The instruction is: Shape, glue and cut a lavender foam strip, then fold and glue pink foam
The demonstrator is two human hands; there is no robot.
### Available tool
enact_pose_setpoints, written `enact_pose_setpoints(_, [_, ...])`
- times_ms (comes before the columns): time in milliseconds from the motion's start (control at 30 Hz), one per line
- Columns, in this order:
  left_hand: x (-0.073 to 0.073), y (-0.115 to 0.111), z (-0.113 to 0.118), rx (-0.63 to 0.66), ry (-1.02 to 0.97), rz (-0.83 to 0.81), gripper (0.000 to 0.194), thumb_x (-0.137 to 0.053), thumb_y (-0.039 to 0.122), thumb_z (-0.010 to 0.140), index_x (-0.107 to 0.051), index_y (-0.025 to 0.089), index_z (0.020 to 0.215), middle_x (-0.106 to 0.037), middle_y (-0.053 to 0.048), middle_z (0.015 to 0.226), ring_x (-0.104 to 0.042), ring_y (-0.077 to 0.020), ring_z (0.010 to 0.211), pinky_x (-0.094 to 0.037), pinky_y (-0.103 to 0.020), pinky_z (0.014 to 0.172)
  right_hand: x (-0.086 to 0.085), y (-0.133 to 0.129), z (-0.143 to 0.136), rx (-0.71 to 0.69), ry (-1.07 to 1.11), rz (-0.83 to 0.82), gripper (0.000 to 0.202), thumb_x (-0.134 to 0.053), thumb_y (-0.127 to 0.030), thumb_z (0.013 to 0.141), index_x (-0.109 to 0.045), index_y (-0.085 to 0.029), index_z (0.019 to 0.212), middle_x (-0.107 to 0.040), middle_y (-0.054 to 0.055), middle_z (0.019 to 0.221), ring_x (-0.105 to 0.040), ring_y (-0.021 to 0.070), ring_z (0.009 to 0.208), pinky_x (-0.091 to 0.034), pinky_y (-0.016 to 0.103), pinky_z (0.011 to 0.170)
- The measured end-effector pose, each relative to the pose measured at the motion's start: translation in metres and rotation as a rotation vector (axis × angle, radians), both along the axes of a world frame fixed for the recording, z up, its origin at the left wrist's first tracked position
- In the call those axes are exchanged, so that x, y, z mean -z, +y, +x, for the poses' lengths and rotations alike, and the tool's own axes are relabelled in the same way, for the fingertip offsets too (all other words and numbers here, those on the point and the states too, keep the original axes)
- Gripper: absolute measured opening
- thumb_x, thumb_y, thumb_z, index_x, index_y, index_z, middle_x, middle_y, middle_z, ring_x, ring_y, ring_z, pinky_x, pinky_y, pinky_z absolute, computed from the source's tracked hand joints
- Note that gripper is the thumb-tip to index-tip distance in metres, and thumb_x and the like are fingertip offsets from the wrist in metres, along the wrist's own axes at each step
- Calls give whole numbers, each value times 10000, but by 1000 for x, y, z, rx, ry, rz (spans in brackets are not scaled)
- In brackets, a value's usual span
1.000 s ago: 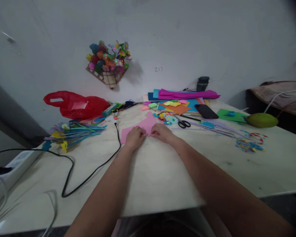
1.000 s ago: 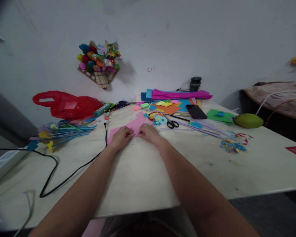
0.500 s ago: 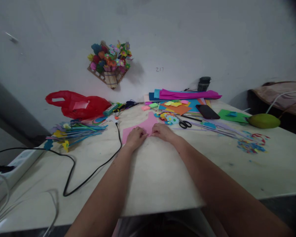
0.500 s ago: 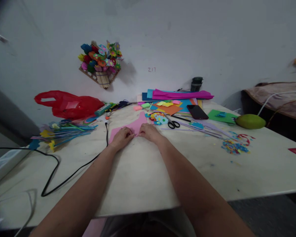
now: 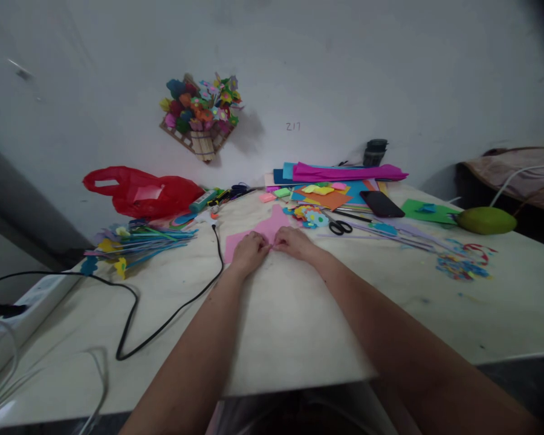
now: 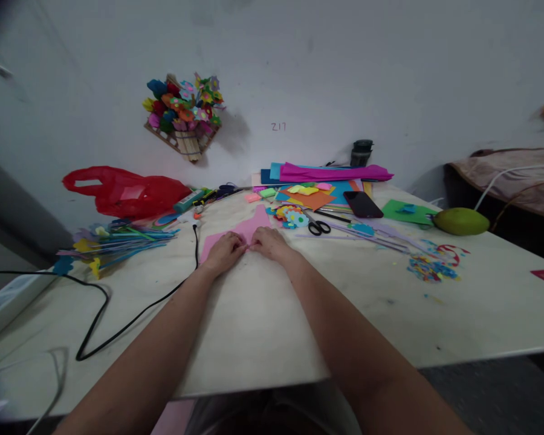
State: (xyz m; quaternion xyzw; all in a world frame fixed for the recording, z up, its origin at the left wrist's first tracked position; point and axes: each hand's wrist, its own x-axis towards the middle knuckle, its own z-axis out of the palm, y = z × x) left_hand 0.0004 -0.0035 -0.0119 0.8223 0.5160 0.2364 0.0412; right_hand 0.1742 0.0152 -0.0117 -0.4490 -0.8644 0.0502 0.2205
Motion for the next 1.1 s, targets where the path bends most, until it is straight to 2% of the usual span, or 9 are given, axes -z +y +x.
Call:
enact_pose_setpoints(367, [1, 1, 1, 1, -4, 3, 200, -504, 336, 802, -608, 181, 729, -598, -65, 989, -537, -186, 945, -424, -313, 856, 3, 14, 7, -74, -13, -73, 146, -601, -283, 772, -658, -154, 734, -621, 62, 930, -544, 155, 861, -384, 237, 731])
enact_pose_setpoints(733, [2, 1, -2, 24, -34, 2, 225, -491, 381, 797, -598, 187, 759, -597, -61, 939, -537, -182, 913, -426, -313, 823, 7, 16, 11, -121, 26, -33, 119, -610, -262, 768, -668, -161, 742, -628, 45, 903, -543, 151, 856, -383, 234, 725])
enact_pose_setpoints(867, [2, 2, -3, 58, -57, -2, 226, -492, 386, 791, -589, 185, 750, -602, -50, 893, -537, -170, 856, -430, -300, 785, 7, 12, 10, -117, 41, -10, 96, -627, -254, 758, -665, -168, 774, -626, 40, 889, -548, 142, 836, -389, 230, 716])
enact_pose_setpoints(1100, [2, 3, -3, 53, -84, -21, 219, -449, 325, 809, -586, 181, 716, -611, -46, 928, -536, -160, 890, -415, -290, 813, 0, 3, 5, -86, 23, -6, 80, -630, -252, 760, -663, -180, 774, -618, 31, 866, -548, 145, 836, -386, 234, 720])
